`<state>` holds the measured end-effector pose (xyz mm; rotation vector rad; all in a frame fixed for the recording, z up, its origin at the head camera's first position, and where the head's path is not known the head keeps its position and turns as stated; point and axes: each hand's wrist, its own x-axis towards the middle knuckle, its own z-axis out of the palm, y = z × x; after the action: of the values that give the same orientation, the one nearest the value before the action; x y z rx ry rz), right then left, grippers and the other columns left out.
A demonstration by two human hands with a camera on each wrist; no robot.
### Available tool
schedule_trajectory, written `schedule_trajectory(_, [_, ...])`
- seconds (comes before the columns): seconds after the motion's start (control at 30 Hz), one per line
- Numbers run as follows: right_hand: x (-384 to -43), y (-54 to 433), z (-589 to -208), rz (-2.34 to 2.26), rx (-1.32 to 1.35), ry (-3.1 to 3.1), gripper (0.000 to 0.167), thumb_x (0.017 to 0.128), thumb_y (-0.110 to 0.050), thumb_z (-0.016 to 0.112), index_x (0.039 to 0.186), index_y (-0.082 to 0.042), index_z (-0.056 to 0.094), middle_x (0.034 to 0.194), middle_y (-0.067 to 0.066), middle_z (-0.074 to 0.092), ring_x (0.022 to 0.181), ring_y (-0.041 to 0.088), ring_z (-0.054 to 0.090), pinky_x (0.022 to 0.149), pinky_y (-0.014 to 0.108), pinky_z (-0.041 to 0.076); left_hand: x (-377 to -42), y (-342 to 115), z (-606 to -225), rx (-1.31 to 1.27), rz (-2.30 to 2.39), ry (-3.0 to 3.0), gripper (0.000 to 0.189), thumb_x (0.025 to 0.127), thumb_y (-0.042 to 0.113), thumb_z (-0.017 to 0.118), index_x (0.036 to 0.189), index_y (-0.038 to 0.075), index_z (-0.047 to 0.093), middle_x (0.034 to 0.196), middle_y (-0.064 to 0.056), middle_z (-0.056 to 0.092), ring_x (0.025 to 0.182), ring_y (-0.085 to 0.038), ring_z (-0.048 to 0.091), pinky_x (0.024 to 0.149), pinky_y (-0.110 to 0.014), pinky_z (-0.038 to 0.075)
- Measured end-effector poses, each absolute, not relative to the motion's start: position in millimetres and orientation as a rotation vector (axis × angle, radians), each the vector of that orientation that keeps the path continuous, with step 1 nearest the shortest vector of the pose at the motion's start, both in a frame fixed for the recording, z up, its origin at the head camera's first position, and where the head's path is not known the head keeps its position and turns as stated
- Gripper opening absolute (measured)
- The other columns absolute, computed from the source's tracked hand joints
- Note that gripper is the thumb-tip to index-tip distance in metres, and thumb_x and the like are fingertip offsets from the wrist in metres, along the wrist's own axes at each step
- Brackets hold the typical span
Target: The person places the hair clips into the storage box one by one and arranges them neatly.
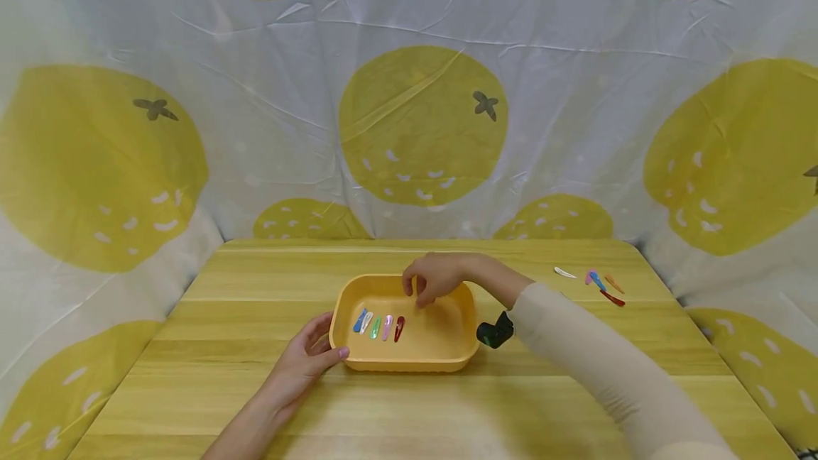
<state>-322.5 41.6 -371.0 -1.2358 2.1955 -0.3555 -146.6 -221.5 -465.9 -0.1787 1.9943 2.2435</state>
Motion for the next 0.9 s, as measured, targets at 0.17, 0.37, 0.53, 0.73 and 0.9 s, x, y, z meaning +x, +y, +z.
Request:
schedule_trajectory(0.17, [-326.3, 51.4, -364.6, -0.374, -1.236, 2.215, 0.026, 0.094, -0.014, 0.075, 0.118, -0.005, 0.068, 0.093, -0.007, 0.071, 0.085, 0.009, 0.066, 0.078, 0.028, 0.052, -147.0, -221.3, -464.0, -0.179, 2.235, 2.006, 0.074, 0.093, -0.006, 0.071, 0.156, -0.001, 0.033, 0.161, -0.023, 0.032, 0.146, -0.042, 0.033, 0.099, -0.029, 0.049])
schedule_trajectory(0.37, [-330.3, 64.2, -360.2, -0.396, -1.272, 2.215, 0.027, 0.095, -0.014, 0.075, 0.119, -0.005, 0.068, 0.099, -0.008, 0.068, 0.094, 0.009, 0.064, 0.083, 0.029, 0.052, -147.3, -220.4, -462.7, -0.182, 2.233, 2.002, 0.074, 0.093, -0.006, 0.072, 0.156, -0.001, 0.033, 0.161, -0.023, 0.031, 0.147, -0.042, 0.033, 0.099, -0.029, 0.049])
schedule_trajectory(0.53, [-332.6, 76.1, -356.1, -0.43, -1.276, 2.187, 0.029, 0.096, -0.013, 0.074, 0.122, -0.003, 0.066, 0.105, -0.002, 0.07, 0.098, 0.012, 0.065, 0.084, 0.03, 0.053, -148.1, -219.9, -463.8, -0.18, 2.233, 1.996, 0.074, 0.093, -0.005, 0.072, 0.156, 0.0, 0.033, 0.161, -0.023, 0.032, 0.147, -0.042, 0.032, 0.099, -0.03, 0.05])
schedule_trajectory(0.73, [-333.9, 89.6, -353.5, -0.459, -1.243, 2.179, 0.03, 0.097, -0.013, 0.073, 0.124, -0.001, 0.065, 0.112, 0.006, 0.07, 0.102, 0.013, 0.066, 0.087, 0.031, 0.054, -148.2, -219.9, -464.9, -0.167, 2.237, 1.988, 0.075, 0.093, -0.005, 0.072, 0.157, 0.0, 0.032, 0.161, -0.022, 0.031, 0.148, -0.042, 0.031, 0.099, -0.03, 0.05])
schedule_trajectory(0.9, [-335.5, 100.0, -354.7, -0.501, -1.238, 2.198, 0.028, 0.097, -0.012, 0.074, 0.121, -0.001, 0.065, 0.105, -0.001, 0.069, 0.099, 0.013, 0.066, 0.083, 0.03, 0.054, -147.9, -219.8, -464.5, -0.176, 2.23, 2.001, 0.075, 0.093, -0.005, 0.072, 0.157, 0.0, 0.032, 0.161, -0.022, 0.03, 0.148, -0.042, 0.03, 0.099, -0.03, 0.049])
